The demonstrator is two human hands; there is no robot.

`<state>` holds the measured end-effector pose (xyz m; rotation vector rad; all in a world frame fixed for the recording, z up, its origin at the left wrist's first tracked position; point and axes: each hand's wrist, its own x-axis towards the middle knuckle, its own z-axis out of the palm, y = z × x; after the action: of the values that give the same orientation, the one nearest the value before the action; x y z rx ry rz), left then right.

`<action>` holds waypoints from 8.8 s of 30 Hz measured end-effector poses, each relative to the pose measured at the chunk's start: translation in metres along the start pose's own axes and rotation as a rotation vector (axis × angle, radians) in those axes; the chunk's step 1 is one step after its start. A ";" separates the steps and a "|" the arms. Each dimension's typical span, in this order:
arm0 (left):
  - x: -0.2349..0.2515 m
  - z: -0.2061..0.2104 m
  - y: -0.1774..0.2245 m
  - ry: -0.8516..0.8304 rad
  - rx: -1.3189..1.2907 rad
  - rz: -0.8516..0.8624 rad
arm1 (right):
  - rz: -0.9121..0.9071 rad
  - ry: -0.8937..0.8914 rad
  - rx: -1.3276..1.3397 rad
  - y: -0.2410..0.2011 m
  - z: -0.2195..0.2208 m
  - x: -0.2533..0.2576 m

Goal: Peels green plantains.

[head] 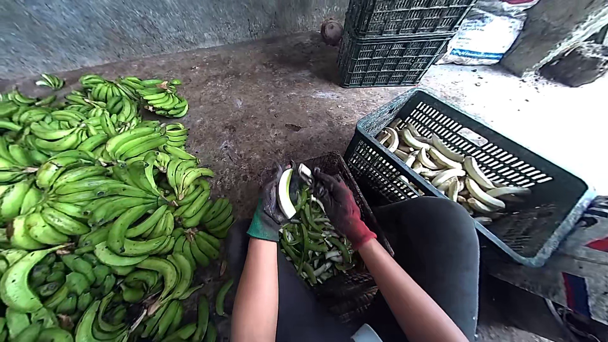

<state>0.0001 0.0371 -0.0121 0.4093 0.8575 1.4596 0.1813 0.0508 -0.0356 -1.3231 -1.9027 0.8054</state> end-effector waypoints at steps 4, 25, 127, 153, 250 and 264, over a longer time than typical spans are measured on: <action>-0.010 -0.006 -0.001 -0.030 0.100 0.100 | -0.234 0.004 -0.126 -0.019 0.010 -0.039; 0.053 0.056 -0.049 0.025 1.189 0.523 | 0.415 0.139 0.558 0.019 -0.055 -0.013; -0.016 0.014 -0.043 0.297 0.691 0.497 | 0.412 -0.478 1.131 0.008 0.021 -0.014; -0.019 -0.012 -0.018 0.229 0.082 0.223 | -0.128 -0.109 0.492 -0.038 0.012 -0.069; -0.013 -0.007 -0.033 0.288 0.232 0.202 | -0.167 0.103 -0.134 -0.009 0.022 -0.044; -0.030 -0.009 -0.024 0.168 0.658 0.052 | -0.014 -0.163 -0.280 -0.030 0.002 0.005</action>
<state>0.0138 0.0032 -0.0272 0.8074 1.4747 1.2416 0.1619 0.0463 -0.0119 -1.4436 -2.2152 0.6745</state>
